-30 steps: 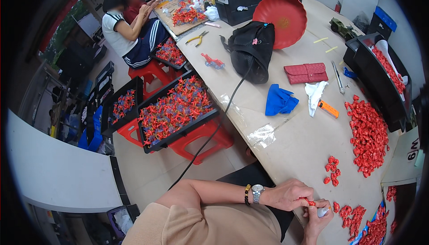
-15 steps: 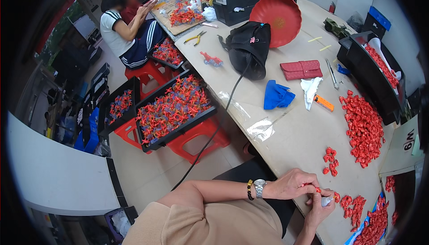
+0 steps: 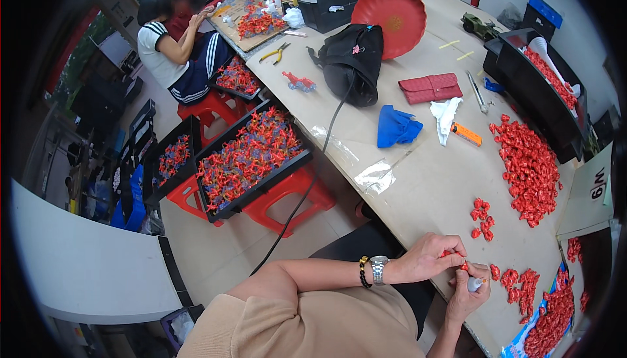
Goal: Applying glue to small red plastic components at a factory workbench.
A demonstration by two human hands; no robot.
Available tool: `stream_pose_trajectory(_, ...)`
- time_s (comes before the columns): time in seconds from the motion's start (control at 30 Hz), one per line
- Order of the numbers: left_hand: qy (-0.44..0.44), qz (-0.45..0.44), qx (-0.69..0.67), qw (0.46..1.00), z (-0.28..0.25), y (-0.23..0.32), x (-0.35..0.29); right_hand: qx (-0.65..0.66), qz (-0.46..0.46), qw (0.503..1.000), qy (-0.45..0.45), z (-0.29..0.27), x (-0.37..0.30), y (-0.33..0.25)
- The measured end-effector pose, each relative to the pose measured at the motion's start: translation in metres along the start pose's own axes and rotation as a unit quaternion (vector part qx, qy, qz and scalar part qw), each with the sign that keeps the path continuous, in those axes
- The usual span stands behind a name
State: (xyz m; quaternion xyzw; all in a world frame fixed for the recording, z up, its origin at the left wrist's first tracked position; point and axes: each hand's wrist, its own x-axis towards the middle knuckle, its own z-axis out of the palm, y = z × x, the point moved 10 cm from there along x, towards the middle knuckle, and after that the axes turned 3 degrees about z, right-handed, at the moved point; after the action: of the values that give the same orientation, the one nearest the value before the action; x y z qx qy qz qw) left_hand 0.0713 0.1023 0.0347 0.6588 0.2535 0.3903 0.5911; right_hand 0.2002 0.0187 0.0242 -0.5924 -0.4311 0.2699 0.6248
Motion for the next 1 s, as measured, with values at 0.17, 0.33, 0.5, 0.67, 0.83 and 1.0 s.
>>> stream_pose_trajectory(0.17, -0.012, -0.004, -0.007, 1.0, 0.0027, -0.0033, -0.0014, -0.01, 0.009, 1.0, -0.008, 0.001, 0.001, 0.0009)
stream_pose_trajectory(0.33, -0.023, 0.0, 0.01, 1.0, 0.0042, -0.0071, -0.0023, -0.012, 0.01, 1.0, -0.017, 0.002, 0.0008, 0.0025)
stream_pose_trajectory(0.5, -0.023, 0.005, 0.004, 1.0, 0.0047, -0.0082, -0.0027, -0.027, -0.001, 0.999, -0.021, 0.0039, 0.0003, -0.0005)
stream_pose_trajectory(0.67, -0.026, 0.008, -0.02, 0.999, 0.0043, -0.0083, -0.003, -0.043, -0.008, 0.999, -0.028, 0.0031, -0.0006, 0.0021)
stream_pose_trajectory(0.83, 0.002, 0.04, -0.027, 0.999, 0.0022, -0.0022, -0.0022, -0.048, -0.003, 0.998, -0.028, 0.0021, -0.0012, 0.0016)
stream_pose_trajectory(1.0, -0.027, 0.032, -0.003, 0.999, 0.0047, -0.0057, -0.0024, -0.041, 0.006, 0.999, -0.024, 0.0029, -0.0003, 0.0015)
